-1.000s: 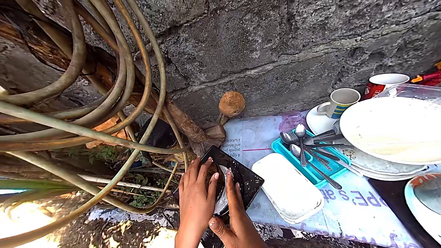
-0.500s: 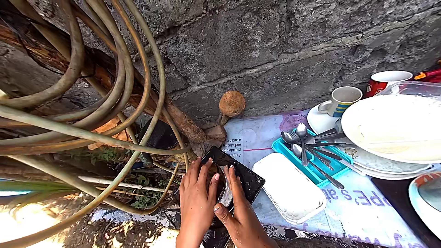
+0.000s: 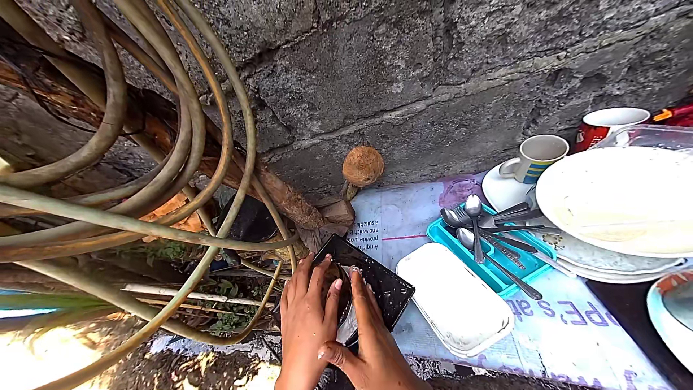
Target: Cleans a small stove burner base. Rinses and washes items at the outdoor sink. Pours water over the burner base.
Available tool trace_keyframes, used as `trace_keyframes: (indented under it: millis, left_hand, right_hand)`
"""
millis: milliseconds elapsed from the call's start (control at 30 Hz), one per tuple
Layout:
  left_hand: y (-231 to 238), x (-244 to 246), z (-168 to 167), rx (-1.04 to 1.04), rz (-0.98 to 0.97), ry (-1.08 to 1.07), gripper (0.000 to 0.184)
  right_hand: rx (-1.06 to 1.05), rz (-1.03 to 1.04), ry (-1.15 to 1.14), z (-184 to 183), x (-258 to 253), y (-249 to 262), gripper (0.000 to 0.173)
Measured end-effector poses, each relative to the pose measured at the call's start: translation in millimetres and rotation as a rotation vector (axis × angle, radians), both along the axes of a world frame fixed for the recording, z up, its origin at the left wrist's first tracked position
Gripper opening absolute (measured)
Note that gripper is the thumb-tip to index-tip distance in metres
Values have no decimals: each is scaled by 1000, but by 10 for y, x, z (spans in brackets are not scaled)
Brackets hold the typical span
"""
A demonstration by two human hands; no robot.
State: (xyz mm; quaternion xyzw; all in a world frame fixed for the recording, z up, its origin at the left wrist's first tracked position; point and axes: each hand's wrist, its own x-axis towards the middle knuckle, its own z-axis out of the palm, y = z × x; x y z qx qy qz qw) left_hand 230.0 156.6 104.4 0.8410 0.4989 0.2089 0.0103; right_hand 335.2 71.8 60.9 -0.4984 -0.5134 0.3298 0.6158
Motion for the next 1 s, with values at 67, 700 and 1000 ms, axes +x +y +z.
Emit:
trace_keyframes:
  millis: [67,700,1000]
  left_hand:
    - [-1,8,15,-9,3,2,56]
    - [-8,21,21,-15,9,-7,57]
    - [-8,30,21,-27,17,-6,54]
  right_hand:
    - [-34,-3,83,-3,56,20,107]
    - [-117,98,-41,140,391,177,92]
    - [-206,437,-118,250,723,467,74]
